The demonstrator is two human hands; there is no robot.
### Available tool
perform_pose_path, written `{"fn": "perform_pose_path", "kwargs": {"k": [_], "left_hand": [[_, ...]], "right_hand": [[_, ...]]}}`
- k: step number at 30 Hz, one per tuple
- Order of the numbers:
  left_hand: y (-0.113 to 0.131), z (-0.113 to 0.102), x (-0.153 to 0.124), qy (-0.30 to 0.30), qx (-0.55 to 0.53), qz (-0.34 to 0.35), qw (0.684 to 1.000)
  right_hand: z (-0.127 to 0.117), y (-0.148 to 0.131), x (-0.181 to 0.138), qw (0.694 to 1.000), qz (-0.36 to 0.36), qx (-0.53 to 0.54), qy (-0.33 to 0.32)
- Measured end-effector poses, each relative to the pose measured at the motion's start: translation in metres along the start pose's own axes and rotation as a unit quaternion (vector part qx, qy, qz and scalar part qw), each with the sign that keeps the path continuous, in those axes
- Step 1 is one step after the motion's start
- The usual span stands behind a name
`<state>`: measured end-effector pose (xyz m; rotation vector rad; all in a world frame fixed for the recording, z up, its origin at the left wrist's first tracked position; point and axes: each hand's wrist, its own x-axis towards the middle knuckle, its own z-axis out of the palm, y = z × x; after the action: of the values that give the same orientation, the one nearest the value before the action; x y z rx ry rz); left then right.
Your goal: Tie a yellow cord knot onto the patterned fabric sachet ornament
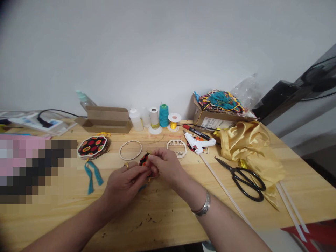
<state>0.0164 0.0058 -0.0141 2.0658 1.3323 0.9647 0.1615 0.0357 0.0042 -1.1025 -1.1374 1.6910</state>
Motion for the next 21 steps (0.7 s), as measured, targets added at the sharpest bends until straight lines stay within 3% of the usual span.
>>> {"fn": "perform_pose_path", "kwargs": {"k": [4, 7, 9, 11, 14, 21], "left_hand": [[0.005, -0.003, 0.002, 0.008, -0.027, -0.005, 1.000], [0.008, -0.006, 0.005, 0.032, -0.138, -0.081, 0.987], [0.008, -0.008, 0.008, 0.022, -0.252, -0.175, 0.952], [0.006, -0.008, 0.011, -0.010, -0.357, -0.260, 0.897], [0.005, -0.007, 0.013, -0.036, -0.442, -0.312, 0.840], [0.006, -0.006, 0.014, -0.041, -0.431, -0.306, 0.848]], "right_hand": [[0.001, 0.001, 0.000, 1.000, -0.005, 0.016, -0.004], [0.000, 0.002, 0.001, 1.000, -0.016, -0.001, 0.005], [0.000, 0.003, 0.001, 0.999, -0.032, -0.039, 0.017], [-0.001, 0.006, 0.001, 0.993, -0.052, -0.102, 0.029], [-0.002, 0.008, 0.001, 0.974, -0.084, -0.203, 0.047], [-0.003, 0.009, 0.000, 0.953, -0.112, -0.276, 0.054]]}}
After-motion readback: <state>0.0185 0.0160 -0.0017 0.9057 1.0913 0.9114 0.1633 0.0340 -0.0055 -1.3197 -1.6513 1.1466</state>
